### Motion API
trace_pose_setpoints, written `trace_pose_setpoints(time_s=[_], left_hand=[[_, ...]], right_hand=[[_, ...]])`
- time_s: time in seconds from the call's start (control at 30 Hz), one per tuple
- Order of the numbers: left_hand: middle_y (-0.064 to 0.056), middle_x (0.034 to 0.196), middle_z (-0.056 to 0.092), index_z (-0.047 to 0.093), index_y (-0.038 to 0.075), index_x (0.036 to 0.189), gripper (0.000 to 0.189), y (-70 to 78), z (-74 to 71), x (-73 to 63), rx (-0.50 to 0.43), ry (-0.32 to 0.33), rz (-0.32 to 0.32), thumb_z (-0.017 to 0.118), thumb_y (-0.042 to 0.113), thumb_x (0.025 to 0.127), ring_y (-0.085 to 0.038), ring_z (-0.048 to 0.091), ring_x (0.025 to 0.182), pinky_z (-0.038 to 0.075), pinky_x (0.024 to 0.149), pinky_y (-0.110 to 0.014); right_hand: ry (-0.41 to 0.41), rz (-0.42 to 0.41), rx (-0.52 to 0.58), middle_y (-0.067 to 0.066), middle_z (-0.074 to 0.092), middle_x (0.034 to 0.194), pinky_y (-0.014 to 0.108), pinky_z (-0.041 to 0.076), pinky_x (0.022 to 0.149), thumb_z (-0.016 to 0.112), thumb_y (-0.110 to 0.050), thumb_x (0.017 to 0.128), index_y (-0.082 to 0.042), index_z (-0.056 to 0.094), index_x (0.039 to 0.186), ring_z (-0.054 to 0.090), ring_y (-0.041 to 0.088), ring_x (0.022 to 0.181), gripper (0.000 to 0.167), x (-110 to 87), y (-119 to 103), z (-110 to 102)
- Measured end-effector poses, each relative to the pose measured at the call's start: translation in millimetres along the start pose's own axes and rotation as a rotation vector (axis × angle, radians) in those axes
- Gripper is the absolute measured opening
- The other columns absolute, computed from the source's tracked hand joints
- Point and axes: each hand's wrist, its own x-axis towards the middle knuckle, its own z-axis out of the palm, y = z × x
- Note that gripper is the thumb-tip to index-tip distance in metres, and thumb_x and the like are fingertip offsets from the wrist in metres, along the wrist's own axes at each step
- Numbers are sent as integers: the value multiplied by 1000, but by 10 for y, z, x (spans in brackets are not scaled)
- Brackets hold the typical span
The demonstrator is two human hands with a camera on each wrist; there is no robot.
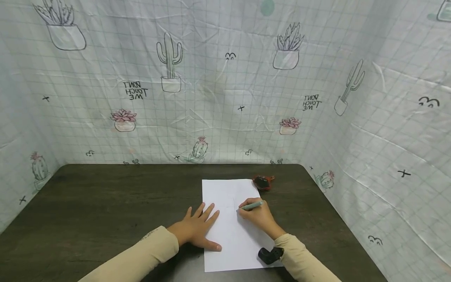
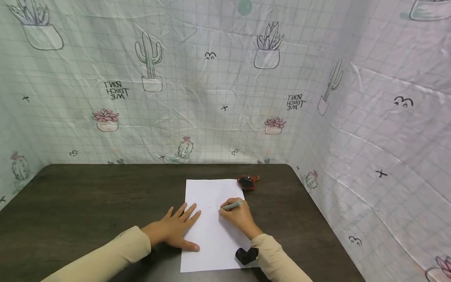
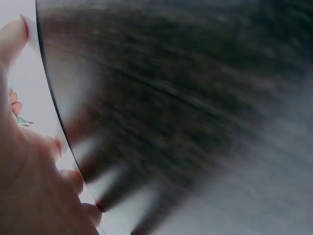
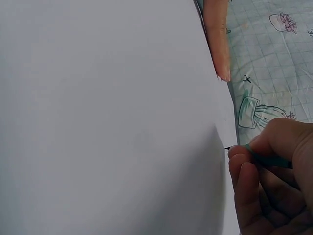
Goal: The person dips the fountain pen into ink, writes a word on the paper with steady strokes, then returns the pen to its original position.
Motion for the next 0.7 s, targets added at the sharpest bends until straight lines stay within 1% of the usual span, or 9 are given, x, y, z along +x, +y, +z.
trace_pose_setpoints(time_s=[0.13, 0.27, 0.4, 0.53, 0.6, 0.7], left_hand=[[-6, 162, 6, 19, 20, 155, 106, 10, -20, -9, -5, -7, -5, 52, 81, 74, -34, 3, 147, 9, 111, -64], [-5, 162, 6, 19, 21, 155, 106, 27, -40, -17, -7, -10, -6, 53, 80, 74, -33, 3, 147, 6, 110, -65], [-5, 162, 6, 19, 21, 155, 106, 44, -50, -18, 5, -15, -15, 53, 81, 74, -33, 3, 148, 4, 110, -65], [-4, 162, 7, 19, 22, 155, 106, 51, -53, -15, 13, -21, -28, 53, 81, 73, -33, 4, 147, 4, 110, -65], [-4, 162, 6, 19, 23, 155, 107, 34, -36, 5, 19, -22, -33, 52, 82, 73, -33, 4, 148, 4, 110, -65], [-2, 162, 4, 17, 25, 155, 109, -27, 38, 77, 26, -14, -31, 49, 86, 71, -32, 3, 148, 3, 110, -65]], right_hand=[[7, -22, -7, -4, 62, 58, 21, 42, 51, 71, -3, 78, -4, 74, 76, 50, 5, 52, 4, -6, 2, 6], [26, -51, -11, -3, 63, 59, 20, 42, 51, 72, -4, 79, -4, 73, 75, 48, 4, 51, 4, -25, 7, 10], [40, -51, -25, -3, 64, 60, 19, 42, 52, 71, -4, 79, -5, 73, 74, 47, 3, 51, 5, -49, 8, 14], [51, -50, -21, -3, 64, 60, 19, 42, 52, 72, -5, 78, -4, 73, 74, 46, 2, 51, 5, -75, 19, 11], [53, -49, -15, -3, 64, 60, 20, 42, 52, 72, -5, 78, -3, 73, 74, 46, 2, 52, 5, -89, 26, 4], [52, -53, -16, -3, 63, 59, 19, 41, 51, 72, -4, 77, -5, 73, 74, 45, 2, 51, 4, -109, 39, -9]])
